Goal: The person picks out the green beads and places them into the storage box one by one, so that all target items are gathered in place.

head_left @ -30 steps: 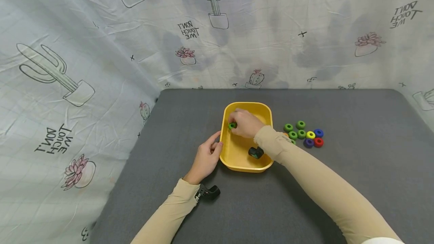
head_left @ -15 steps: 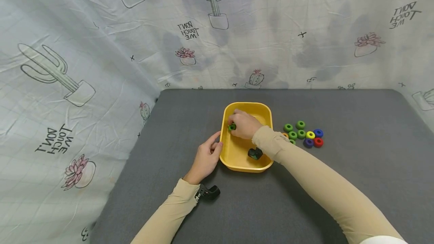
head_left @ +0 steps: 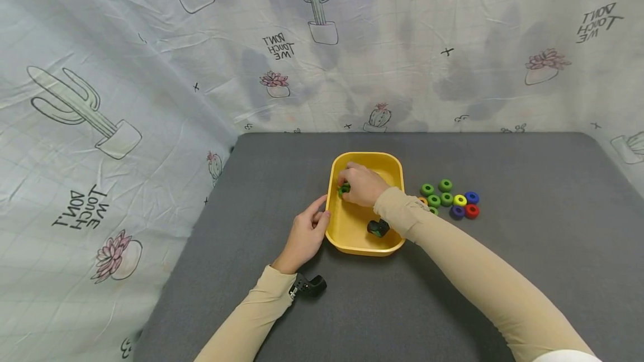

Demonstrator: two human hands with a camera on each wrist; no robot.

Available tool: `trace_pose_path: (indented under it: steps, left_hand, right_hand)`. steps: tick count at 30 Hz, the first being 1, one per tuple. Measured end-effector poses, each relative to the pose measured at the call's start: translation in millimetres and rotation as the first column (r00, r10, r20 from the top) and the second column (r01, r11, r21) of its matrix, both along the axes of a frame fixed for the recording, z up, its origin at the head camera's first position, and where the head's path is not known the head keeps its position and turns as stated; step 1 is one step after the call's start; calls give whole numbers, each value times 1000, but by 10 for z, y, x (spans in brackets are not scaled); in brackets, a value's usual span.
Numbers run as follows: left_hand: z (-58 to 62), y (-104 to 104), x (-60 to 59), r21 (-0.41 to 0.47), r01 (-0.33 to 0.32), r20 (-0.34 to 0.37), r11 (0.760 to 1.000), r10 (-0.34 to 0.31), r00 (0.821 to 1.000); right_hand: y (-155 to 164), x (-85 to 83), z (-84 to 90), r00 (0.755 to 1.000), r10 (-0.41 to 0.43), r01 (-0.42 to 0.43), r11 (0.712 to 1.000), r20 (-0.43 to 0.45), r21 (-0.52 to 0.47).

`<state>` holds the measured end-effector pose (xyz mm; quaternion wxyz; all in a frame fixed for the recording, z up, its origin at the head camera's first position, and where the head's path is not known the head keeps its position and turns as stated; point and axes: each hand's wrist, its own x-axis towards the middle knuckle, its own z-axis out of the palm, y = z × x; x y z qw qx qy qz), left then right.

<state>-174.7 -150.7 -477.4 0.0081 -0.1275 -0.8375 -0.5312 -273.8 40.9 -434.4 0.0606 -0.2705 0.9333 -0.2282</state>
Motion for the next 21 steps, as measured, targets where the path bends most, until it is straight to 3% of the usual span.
trace_pose_path:
  steps: [10,21]
  left_hand:
    - [8,8,3,-10,2,-9,1000,-2,1000]
    - [12,6,6,-6,-1,5,1000,1,1000]
  right_hand:
    - [86,59,109,1000,-11,10,996,-9,-88]
    - [343,297,400,998,-43,30,973,-53,-228]
